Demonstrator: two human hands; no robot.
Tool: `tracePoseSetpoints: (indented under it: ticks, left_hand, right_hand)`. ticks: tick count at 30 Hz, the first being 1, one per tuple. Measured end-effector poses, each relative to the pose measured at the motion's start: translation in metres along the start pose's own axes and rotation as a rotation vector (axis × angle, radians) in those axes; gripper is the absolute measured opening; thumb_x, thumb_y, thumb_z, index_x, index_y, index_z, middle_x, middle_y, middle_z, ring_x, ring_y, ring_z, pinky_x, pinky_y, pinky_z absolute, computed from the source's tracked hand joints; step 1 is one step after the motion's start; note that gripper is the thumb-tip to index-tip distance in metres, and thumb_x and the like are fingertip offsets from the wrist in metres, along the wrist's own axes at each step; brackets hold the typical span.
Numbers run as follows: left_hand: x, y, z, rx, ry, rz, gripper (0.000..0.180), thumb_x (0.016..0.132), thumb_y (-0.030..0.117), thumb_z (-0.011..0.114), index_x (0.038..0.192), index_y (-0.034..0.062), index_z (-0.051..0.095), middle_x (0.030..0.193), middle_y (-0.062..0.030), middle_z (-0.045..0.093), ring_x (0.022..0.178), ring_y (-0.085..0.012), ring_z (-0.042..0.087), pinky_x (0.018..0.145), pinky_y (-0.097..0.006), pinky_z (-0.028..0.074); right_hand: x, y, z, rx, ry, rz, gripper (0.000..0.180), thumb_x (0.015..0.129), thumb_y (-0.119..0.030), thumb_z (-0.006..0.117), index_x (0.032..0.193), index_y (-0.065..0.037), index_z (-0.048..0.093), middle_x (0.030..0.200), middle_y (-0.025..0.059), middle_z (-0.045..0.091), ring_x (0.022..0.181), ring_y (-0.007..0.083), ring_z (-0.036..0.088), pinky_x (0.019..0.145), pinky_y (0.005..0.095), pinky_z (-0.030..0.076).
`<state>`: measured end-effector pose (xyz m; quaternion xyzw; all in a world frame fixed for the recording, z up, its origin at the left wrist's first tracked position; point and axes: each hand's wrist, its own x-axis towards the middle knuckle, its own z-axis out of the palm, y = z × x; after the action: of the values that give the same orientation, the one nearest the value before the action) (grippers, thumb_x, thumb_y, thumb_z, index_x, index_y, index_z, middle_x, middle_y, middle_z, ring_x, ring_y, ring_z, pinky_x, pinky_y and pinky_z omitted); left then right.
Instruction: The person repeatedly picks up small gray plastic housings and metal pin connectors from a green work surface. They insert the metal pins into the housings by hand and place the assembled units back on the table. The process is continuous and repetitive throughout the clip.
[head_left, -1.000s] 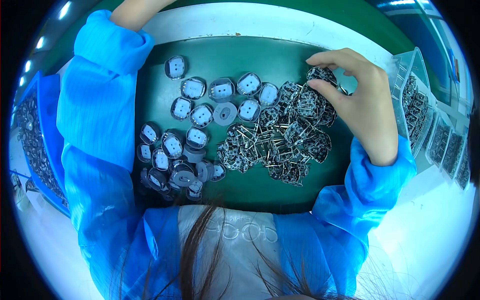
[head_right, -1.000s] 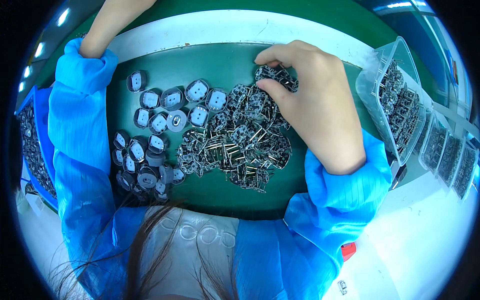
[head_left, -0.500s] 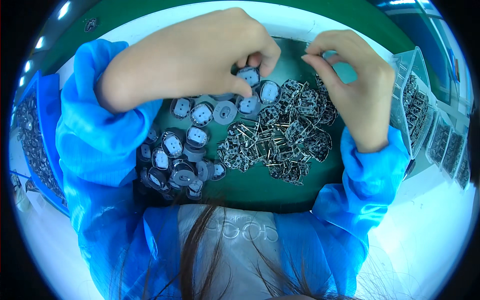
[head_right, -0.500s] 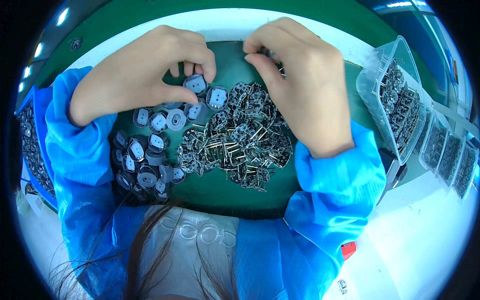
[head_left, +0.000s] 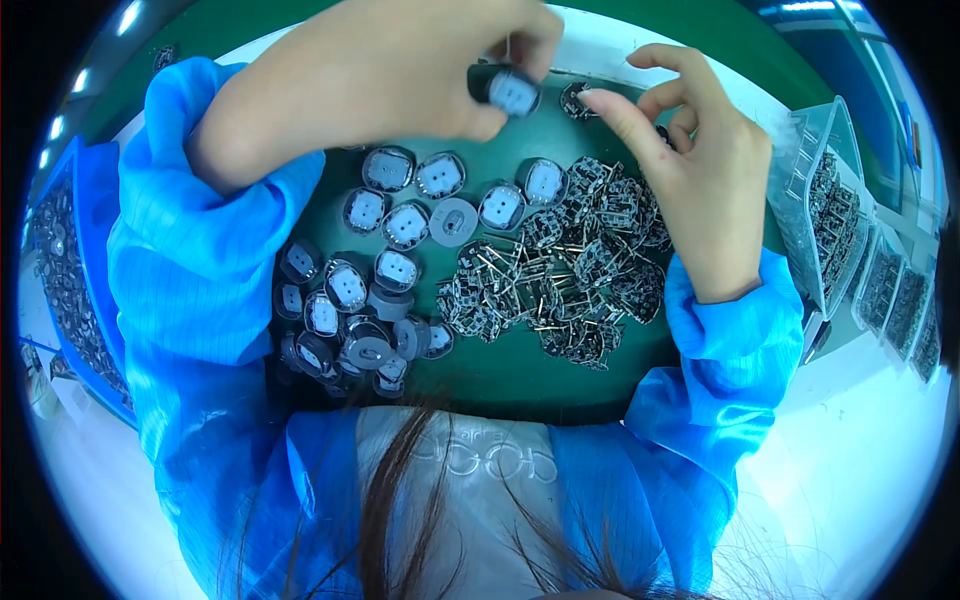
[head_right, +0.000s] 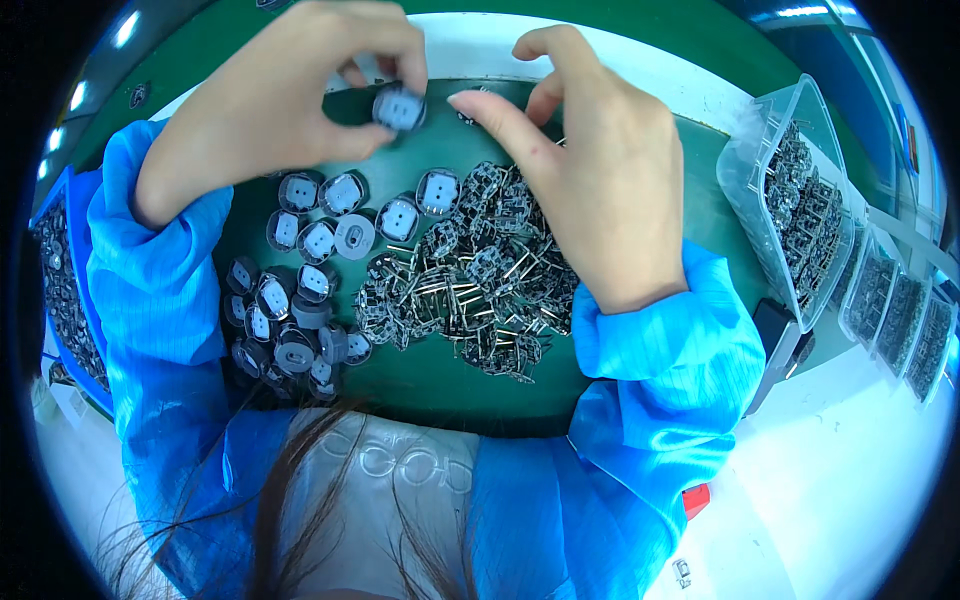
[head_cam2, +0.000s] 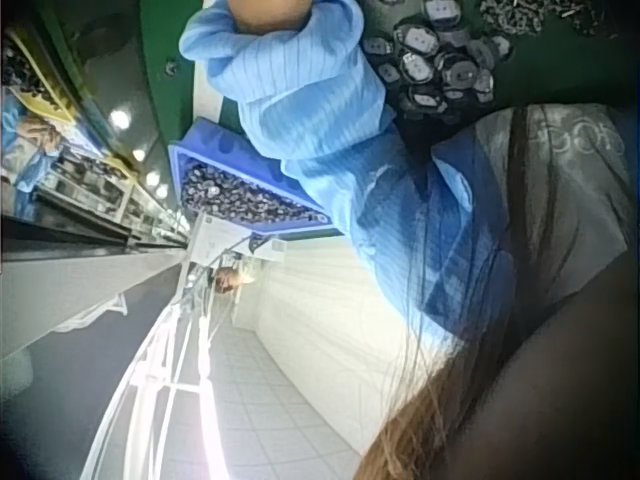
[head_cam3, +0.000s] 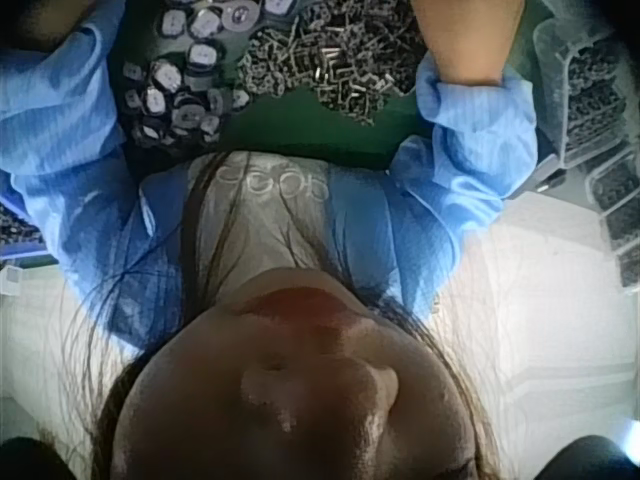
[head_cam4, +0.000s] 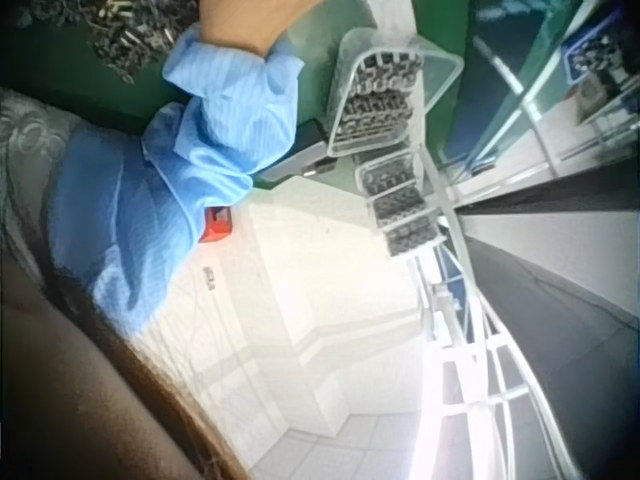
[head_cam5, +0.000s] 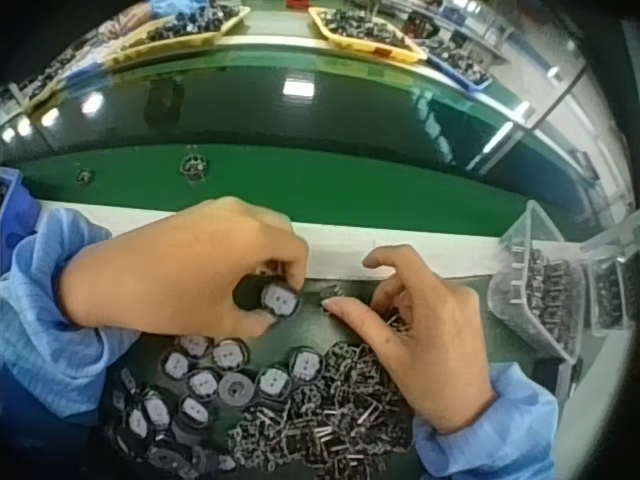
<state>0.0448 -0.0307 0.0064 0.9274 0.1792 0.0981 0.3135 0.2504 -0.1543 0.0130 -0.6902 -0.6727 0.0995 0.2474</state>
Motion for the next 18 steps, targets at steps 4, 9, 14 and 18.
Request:
tracePoseSetpoints:
  ticks: [4,9,14,18]
  left_hand:
    - [0.008,0.012,-0.01,-0.15,0.053,-0.045,0.027,0.076,0.0,0.079,0.1,-0.0044,0.067,0.095,-0.0165,0.071,0.082,-0.0264,0.071,0.077,-0.034,0.059]
    - [0.01,0.009,-0.001,-0.342,0.04,-0.052,0.027,0.079,-0.001,0.079,0.103,-0.0053,0.068,0.095,-0.0141,0.072,0.083,-0.0196,0.072,0.078,-0.03,0.061]
    - [0.012,0.023,-0.002,-0.616,-0.027,-0.152,0.026,0.083,0.001,0.081,0.105,-0.0064,0.07,0.092,-0.0112,0.073,0.08,-0.0104,0.07,0.074,-0.025,0.06]
    - [0.013,0.021,-0.001,-0.658,-0.112,-0.132,0.026,0.085,-0.001,0.081,0.107,-0.0098,0.071,0.089,-0.0119,0.074,0.077,-0.0092,0.069,0.071,-0.023,0.06]
  right_hand:
    - [-0.004,0.006,0.01,-0.032,0.015,-0.079,0.018,0.082,-0.015,0.085,0.088,-0.005,0.072,0.072,0.0049,0.07,0.056,0.0173,0.058,0.053,0.0298,0.047]
    - [0.0,0.001,0.001,0.266,-0.012,-0.052,0.01,0.087,-0.004,0.08,0.097,-0.002,0.077,0.083,0.0037,0.075,0.065,0.0062,0.058,0.061,0.0232,0.048]
    - [0.0,0.001,-0.005,0.29,0.053,-0.188,0.015,0.085,0.002,0.08,0.1,0.002,0.075,0.094,0.0056,0.077,0.081,0.0114,0.07,0.077,0.0254,0.056]
    - [0.0,-0.006,-0.013,0.27,0.079,-0.142,0.016,0.084,0.003,0.081,0.098,0.002,0.075,0.093,0.0059,0.076,0.086,0.0133,0.073,0.083,0.0271,0.058]
